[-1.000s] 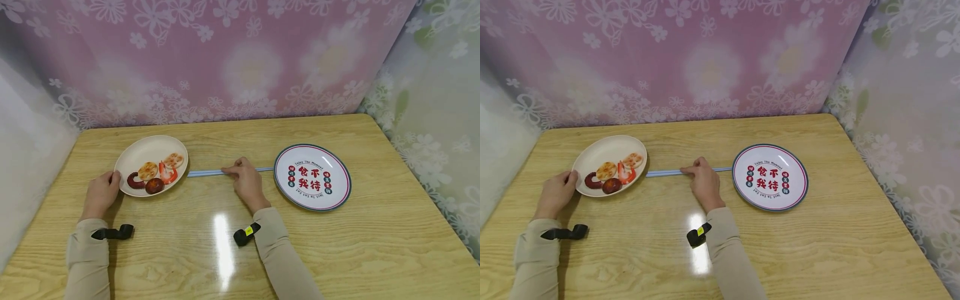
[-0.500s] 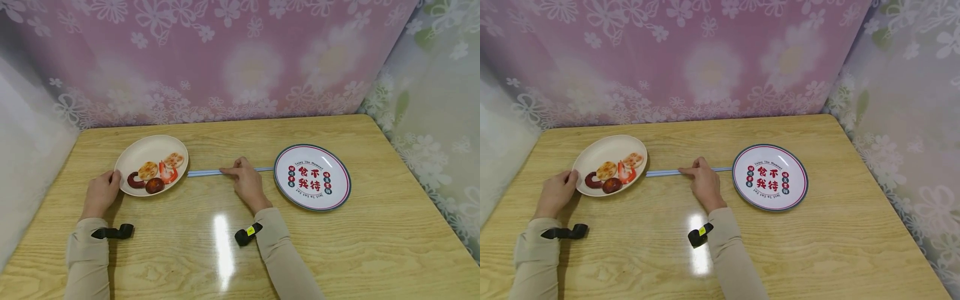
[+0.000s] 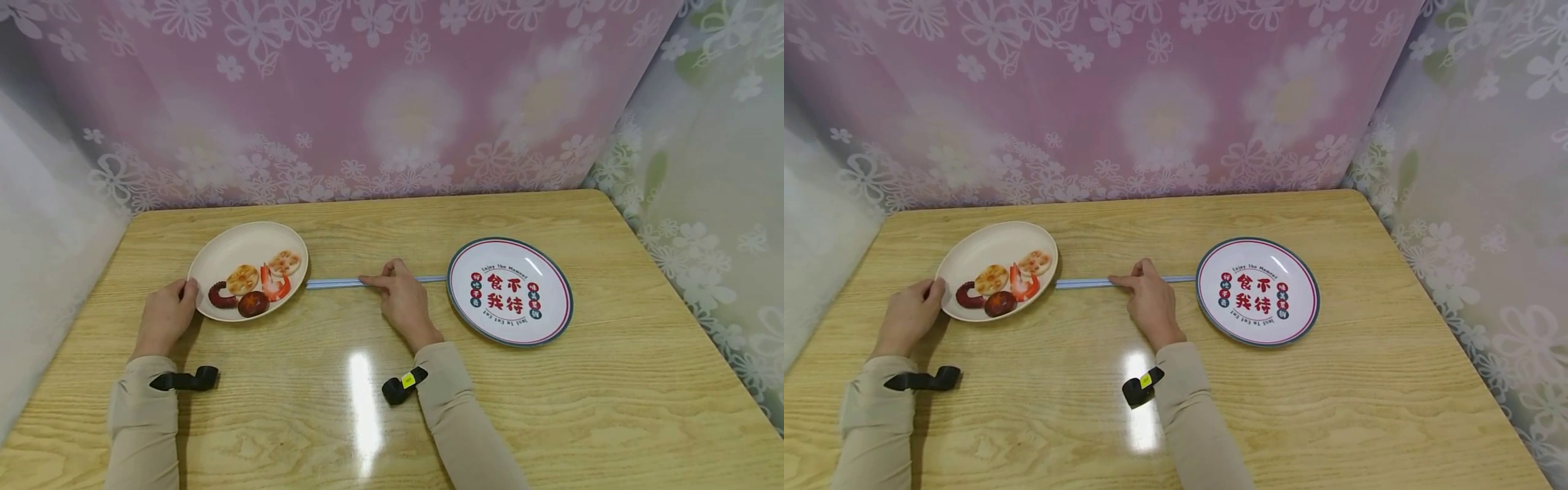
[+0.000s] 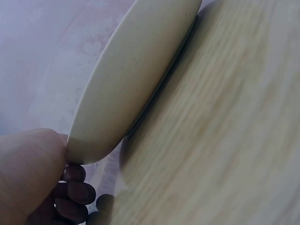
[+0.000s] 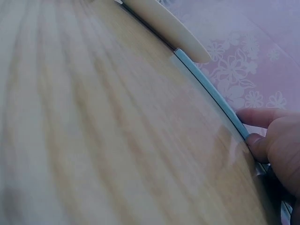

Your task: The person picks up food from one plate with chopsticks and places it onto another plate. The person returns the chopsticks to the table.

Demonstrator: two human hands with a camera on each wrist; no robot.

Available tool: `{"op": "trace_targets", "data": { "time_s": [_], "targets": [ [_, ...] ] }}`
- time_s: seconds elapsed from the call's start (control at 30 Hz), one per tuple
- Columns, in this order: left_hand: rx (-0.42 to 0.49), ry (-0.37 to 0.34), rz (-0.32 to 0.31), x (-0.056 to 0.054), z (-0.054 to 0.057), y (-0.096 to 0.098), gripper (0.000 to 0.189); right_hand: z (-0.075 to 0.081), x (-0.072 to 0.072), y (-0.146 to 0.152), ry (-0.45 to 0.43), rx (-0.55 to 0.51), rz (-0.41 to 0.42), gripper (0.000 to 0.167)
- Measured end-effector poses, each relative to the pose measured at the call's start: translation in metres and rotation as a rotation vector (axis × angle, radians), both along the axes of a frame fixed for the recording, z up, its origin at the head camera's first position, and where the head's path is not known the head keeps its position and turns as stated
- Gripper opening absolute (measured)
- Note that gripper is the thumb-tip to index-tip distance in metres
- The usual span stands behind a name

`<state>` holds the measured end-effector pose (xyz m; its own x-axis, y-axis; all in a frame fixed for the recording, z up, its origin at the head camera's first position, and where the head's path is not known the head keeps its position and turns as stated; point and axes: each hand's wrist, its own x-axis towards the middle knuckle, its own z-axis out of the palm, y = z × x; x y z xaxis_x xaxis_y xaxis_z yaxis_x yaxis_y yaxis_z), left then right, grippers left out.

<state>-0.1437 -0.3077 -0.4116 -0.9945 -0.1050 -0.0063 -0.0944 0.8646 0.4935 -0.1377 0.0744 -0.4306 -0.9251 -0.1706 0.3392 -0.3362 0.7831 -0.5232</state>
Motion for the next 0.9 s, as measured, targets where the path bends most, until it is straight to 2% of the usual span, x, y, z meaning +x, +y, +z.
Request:
{"op": "trace_targets", "data": {
  "time_s": [0.2,0.8,0.9],
  "targets": [
    [0.006,-0.004,0.003,-0.0007,-0.0021,0.0013,0.044,-0.0006,0.0011,0.0019,-0.002,0.011,0.008,0.035],
    [0.019,-0.021,0.015,-0.0031,-0.0032,0.0067,0.046,-0.0045,0.0021,0.0044,0.039,-0.027,-0.027,0.024],
    [0.027,-0.038,0.011,-0.0031,-0.0027,0.0057,0.05,-0.0023,0.0031,0.0058,0.021,-0.036,-0.025,0.024]
  ]
}}
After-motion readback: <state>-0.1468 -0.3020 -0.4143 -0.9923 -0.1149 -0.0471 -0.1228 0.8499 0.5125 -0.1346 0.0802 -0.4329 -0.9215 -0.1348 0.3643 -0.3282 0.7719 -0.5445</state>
